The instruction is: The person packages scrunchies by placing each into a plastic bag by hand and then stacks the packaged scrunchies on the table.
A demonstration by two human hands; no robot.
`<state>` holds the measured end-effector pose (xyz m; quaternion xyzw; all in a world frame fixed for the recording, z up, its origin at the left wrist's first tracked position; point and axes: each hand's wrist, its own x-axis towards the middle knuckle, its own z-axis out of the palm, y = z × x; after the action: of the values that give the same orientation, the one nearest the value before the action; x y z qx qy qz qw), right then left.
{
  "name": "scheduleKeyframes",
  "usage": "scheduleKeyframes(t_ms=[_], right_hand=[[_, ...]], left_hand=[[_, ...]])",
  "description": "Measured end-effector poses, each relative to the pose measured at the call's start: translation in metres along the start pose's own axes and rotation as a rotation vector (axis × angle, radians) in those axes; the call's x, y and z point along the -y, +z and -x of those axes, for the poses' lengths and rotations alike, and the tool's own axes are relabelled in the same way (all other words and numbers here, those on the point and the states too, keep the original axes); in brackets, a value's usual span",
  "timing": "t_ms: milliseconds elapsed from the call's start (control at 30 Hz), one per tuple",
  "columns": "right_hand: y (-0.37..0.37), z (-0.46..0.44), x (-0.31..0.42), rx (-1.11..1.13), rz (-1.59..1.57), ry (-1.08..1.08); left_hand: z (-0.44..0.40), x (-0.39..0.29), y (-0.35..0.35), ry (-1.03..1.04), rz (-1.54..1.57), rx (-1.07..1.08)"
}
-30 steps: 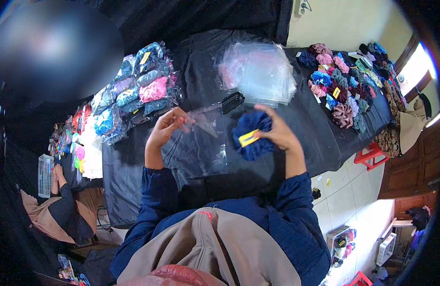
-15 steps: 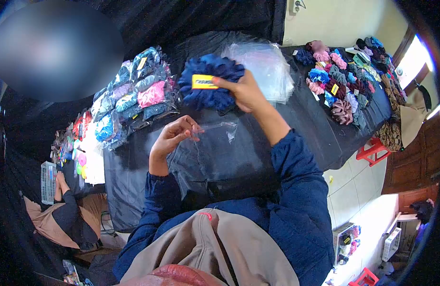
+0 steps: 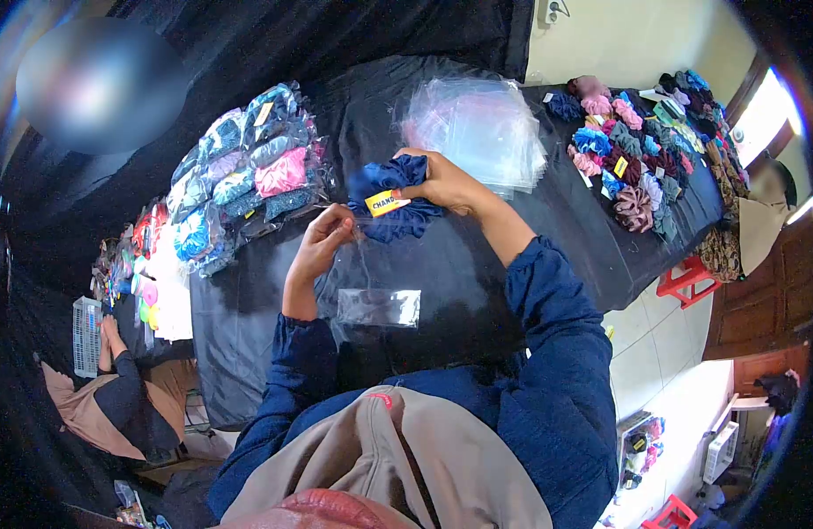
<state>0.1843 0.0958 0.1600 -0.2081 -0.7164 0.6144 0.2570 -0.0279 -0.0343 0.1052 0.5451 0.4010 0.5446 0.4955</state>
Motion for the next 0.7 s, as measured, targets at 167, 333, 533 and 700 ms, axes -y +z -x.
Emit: scheduleKeyframes(t_ms=[167, 333, 533, 700], right_hand=[[0.016, 0.000, 0.000, 0.008, -0.229, 0.049], [0.018, -0.004, -0.007, -0.027, -0.110, 0.046], [-0.008, -0.022, -0.018, 0.129, 0.014, 0.263], [-0.016, -0.029, -0.002, 0.175, 0.197, 0.333]], left_hand=[[-0.008, 0.016, 0.008, -0.001, -0.061, -0.117], [-0.016, 0.026, 0.013, 0.100, -0.001, -0.193], [-0.017, 0.029, 0.019, 0.038, 0.079, -0.239], [-0.015, 0.026, 0.022, 0.026, 0.086, -0.204]])
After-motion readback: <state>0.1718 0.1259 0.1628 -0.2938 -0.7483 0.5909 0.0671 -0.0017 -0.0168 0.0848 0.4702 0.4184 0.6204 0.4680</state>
